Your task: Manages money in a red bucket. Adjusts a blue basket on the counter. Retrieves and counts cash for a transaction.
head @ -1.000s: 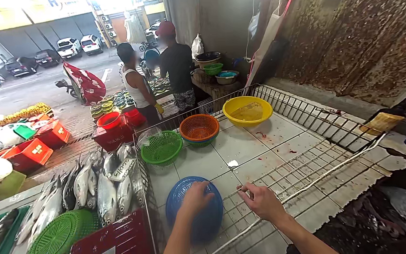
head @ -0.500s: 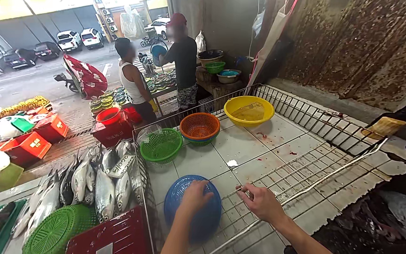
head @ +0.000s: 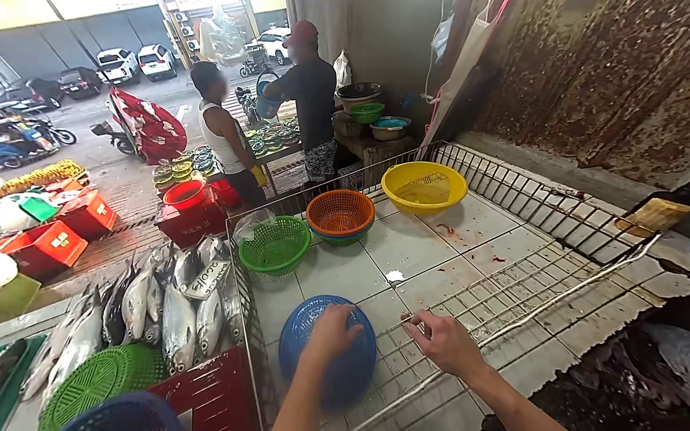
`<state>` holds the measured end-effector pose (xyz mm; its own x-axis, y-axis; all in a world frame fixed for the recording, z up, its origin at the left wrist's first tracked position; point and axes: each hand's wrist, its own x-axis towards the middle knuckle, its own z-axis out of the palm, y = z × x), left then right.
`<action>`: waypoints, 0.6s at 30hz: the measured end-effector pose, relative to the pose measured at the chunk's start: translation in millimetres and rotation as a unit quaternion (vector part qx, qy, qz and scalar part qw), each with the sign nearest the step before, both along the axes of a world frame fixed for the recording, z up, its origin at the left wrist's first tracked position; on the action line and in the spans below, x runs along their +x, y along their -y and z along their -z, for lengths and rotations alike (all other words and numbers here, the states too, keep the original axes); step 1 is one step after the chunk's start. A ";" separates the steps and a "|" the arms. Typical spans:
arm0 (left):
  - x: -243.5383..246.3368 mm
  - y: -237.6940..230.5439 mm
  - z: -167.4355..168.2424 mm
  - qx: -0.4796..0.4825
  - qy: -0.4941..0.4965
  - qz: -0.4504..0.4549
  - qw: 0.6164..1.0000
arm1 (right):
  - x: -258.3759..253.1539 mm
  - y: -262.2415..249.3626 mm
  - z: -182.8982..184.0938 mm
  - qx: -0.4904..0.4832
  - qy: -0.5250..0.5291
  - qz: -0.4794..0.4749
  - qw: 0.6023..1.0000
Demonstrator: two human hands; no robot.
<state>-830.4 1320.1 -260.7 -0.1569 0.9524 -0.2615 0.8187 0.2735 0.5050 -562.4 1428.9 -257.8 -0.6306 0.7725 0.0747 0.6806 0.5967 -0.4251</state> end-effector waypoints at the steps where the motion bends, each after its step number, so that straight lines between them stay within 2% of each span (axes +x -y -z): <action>1: 0.0 0.1 0.4 0.002 0.001 -0.002 1.000 | 0.0 0.0 0.2 -0.001 0.001 0.001 1.000; 18: -1.4 -1.1 2.6 0.009 0.004 -0.007 1.000 | 0.1 -0.7 -3.3 -0.033 0.020 0.012 0.999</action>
